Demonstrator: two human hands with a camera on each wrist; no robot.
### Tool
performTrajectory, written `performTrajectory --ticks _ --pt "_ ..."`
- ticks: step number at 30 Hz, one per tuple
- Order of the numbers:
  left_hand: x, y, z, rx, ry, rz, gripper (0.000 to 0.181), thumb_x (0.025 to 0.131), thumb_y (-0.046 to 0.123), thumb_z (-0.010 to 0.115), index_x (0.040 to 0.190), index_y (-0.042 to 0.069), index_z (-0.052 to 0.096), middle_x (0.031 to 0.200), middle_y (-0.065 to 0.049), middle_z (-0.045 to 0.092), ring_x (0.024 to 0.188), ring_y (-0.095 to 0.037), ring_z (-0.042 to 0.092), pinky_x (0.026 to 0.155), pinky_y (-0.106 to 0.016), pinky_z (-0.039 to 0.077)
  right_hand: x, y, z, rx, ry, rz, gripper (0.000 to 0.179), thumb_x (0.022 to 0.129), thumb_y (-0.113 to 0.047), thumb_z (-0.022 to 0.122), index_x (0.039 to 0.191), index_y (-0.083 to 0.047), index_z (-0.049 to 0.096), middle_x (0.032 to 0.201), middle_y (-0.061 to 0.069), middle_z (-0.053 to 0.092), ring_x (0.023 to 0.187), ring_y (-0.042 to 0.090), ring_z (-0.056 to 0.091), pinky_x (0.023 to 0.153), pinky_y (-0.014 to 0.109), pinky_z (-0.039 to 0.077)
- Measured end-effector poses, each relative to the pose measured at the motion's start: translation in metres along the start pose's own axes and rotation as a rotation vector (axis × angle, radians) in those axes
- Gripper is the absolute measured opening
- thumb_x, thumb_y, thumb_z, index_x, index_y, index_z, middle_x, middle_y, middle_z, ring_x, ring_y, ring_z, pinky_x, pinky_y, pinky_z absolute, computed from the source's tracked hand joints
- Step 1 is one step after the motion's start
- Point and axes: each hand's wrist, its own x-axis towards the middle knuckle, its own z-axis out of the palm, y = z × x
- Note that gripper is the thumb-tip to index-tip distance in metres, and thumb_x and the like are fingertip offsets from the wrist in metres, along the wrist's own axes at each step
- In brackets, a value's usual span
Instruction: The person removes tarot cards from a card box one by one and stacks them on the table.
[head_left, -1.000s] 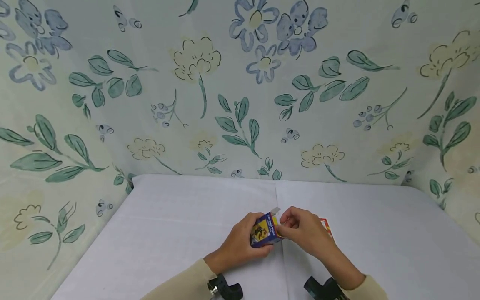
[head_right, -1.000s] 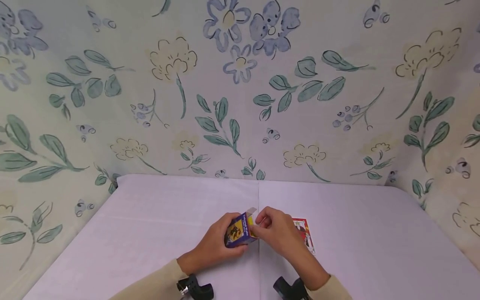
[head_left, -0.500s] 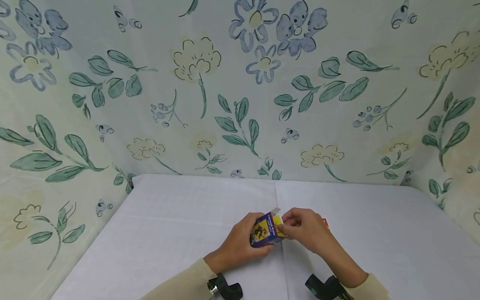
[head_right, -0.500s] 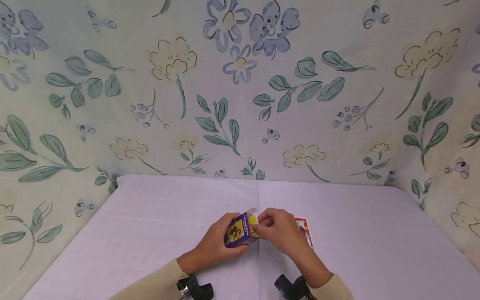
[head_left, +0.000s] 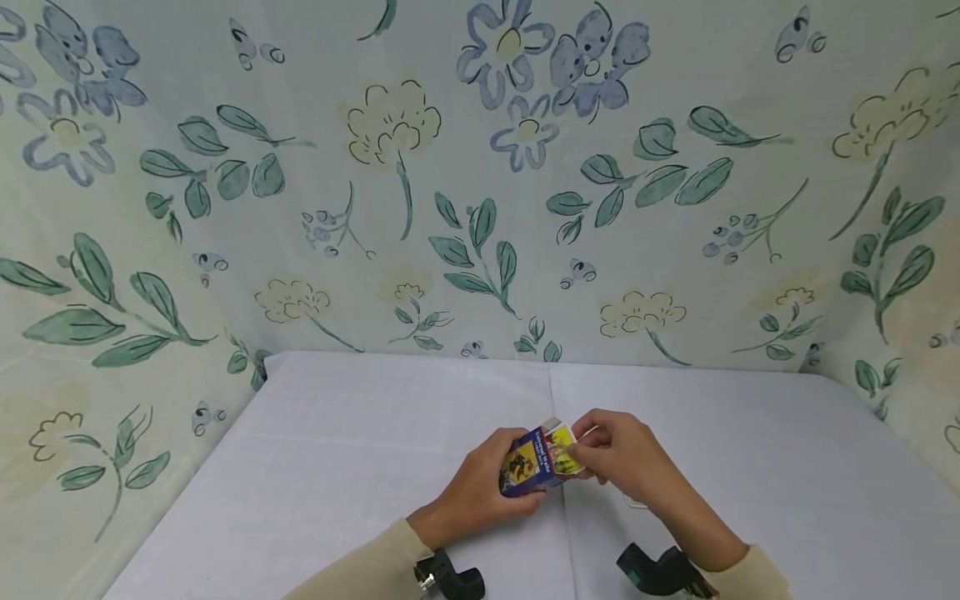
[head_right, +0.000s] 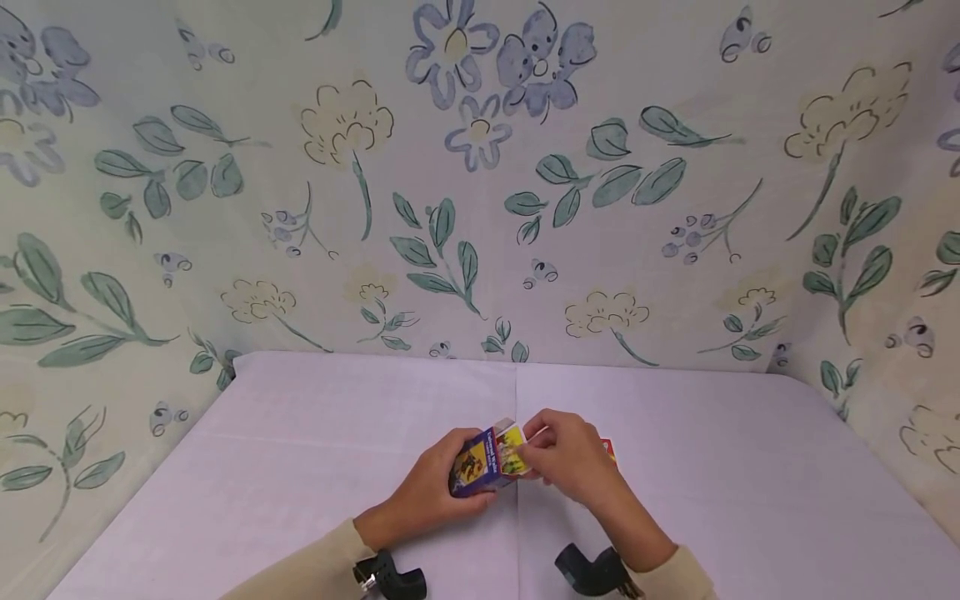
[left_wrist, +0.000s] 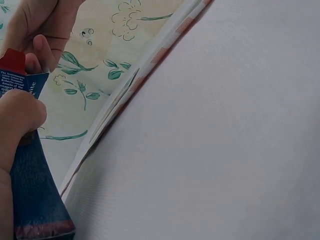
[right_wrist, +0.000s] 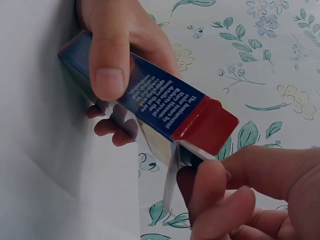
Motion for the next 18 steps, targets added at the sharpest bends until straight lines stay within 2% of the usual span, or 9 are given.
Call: performTrajectory --ticks 8,18 --pt "0.0 -0.001 0.001 -0.026 -0.011 -0.015 0.067 0.081 0.039 0.075 0.136 0.02 0.04 0.118 0.006 0.052 0.097 -0.004 0.052 0.08 -0.02 0.049 -0.001 -0.001 -0.01 0.0 0.02 -0.029 0.019 0.083 -0.011 0.069 0.1 -0.004 0.064 0.076 0.002 0.069 0.056 0.02 0.056 0.053 0.036 0.051" --pt "-0.002 0.0 0.0 -0.026 -0.015 -0.029 0.068 0.082 0.039 0.075 0.136 0.02 0.04 0.121 0.005 0.052 0.099 -0.004 0.052 0.083 -0.021 0.048 -0.004 0.0 -0.02 0.028 0.038 -0.056 0.021 0.085 -0.013 0.068 0.103 -0.002 0.065 0.08 0.003 0.068 0.063 0.02 0.058 0.054 0.031 0.051"
